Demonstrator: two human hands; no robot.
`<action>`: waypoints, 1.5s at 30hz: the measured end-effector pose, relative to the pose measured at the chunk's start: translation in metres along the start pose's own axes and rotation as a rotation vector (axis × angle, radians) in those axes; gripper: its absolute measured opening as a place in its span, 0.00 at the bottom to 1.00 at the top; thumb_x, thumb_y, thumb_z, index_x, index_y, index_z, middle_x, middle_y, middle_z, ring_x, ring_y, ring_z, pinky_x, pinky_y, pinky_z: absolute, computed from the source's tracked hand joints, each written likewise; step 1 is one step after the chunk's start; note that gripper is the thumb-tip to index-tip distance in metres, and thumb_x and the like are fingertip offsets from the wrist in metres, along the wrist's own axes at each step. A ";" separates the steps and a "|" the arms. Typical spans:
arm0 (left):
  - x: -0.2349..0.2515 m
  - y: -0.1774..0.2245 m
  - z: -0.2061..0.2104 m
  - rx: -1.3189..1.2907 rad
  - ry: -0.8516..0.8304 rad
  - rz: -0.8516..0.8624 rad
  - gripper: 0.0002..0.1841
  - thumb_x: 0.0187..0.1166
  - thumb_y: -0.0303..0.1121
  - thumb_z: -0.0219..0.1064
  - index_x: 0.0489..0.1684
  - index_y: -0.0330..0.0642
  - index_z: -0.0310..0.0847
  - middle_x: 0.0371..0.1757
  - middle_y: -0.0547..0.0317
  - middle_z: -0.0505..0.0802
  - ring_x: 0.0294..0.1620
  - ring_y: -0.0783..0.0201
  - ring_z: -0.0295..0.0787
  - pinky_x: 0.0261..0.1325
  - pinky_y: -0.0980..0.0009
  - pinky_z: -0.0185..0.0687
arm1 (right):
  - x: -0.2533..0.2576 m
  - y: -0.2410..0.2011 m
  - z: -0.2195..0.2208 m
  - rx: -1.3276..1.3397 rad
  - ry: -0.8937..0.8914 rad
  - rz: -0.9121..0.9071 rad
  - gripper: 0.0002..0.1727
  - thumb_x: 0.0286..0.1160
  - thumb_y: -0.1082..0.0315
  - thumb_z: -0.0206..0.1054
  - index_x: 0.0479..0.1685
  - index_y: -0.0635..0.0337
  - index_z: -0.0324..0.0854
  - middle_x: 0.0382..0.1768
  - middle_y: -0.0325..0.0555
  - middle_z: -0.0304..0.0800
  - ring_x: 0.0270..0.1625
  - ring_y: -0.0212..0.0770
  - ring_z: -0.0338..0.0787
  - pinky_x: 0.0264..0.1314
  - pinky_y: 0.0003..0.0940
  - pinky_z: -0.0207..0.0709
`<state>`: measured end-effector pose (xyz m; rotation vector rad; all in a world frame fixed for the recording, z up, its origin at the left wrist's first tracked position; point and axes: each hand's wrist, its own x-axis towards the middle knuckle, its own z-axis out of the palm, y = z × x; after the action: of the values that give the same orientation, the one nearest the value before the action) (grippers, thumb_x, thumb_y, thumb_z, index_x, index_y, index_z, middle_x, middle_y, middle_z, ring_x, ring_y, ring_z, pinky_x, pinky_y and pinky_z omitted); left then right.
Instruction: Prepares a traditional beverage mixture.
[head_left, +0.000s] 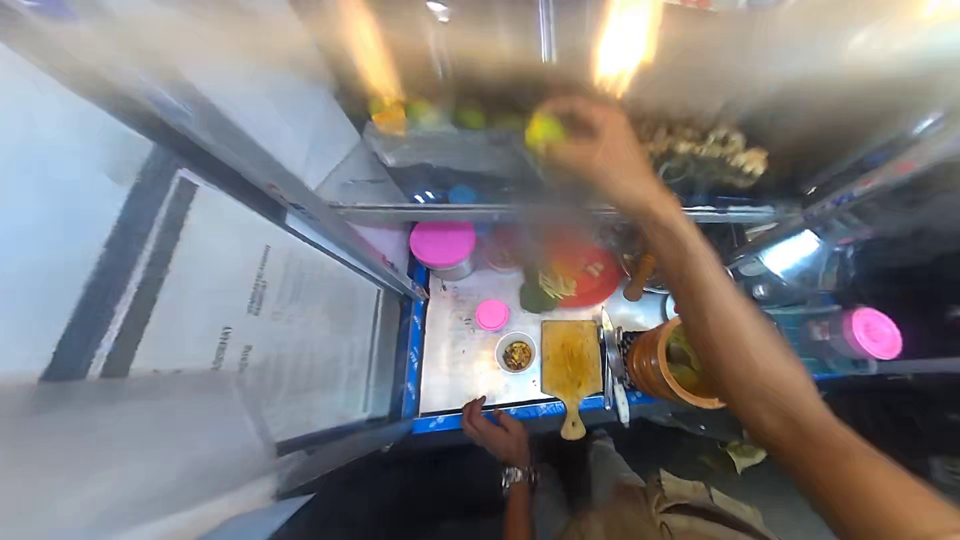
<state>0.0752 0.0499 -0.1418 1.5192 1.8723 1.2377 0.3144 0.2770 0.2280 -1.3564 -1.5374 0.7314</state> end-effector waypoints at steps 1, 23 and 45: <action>-0.003 0.008 -0.012 -0.033 -0.028 0.026 0.20 0.73 0.25 0.55 0.61 0.20 0.76 0.67 0.25 0.80 0.72 0.38 0.76 0.78 0.52 0.70 | -0.043 0.001 0.010 -0.120 0.012 0.020 0.26 0.65 0.72 0.78 0.67 0.64 0.82 0.58 0.53 0.89 0.50 0.40 0.92 0.51 0.38 0.90; -0.001 0.084 0.063 0.105 -0.900 0.267 0.22 0.85 0.32 0.59 0.77 0.43 0.78 0.78 0.47 0.82 0.77 0.44 0.79 0.76 0.44 0.74 | -0.396 0.194 0.113 -0.734 0.039 0.807 0.27 0.84 0.69 0.58 0.83 0.65 0.69 0.73 0.72 0.76 0.75 0.68 0.79 0.75 0.53 0.77; -0.002 0.081 0.067 -0.079 -0.736 -0.089 0.21 0.88 0.36 0.62 0.75 0.37 0.77 0.75 0.41 0.81 0.63 0.51 0.88 0.67 0.55 0.84 | -0.406 0.105 0.107 -0.412 -0.215 0.946 0.36 0.89 0.66 0.47 0.98 0.40 0.44 0.70 0.59 0.80 0.51 0.55 0.91 0.54 0.51 0.85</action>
<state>0.1718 0.0728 -0.1086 1.5417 1.3607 0.5737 0.2445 -0.0780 -0.0093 -2.4337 -1.1799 1.1871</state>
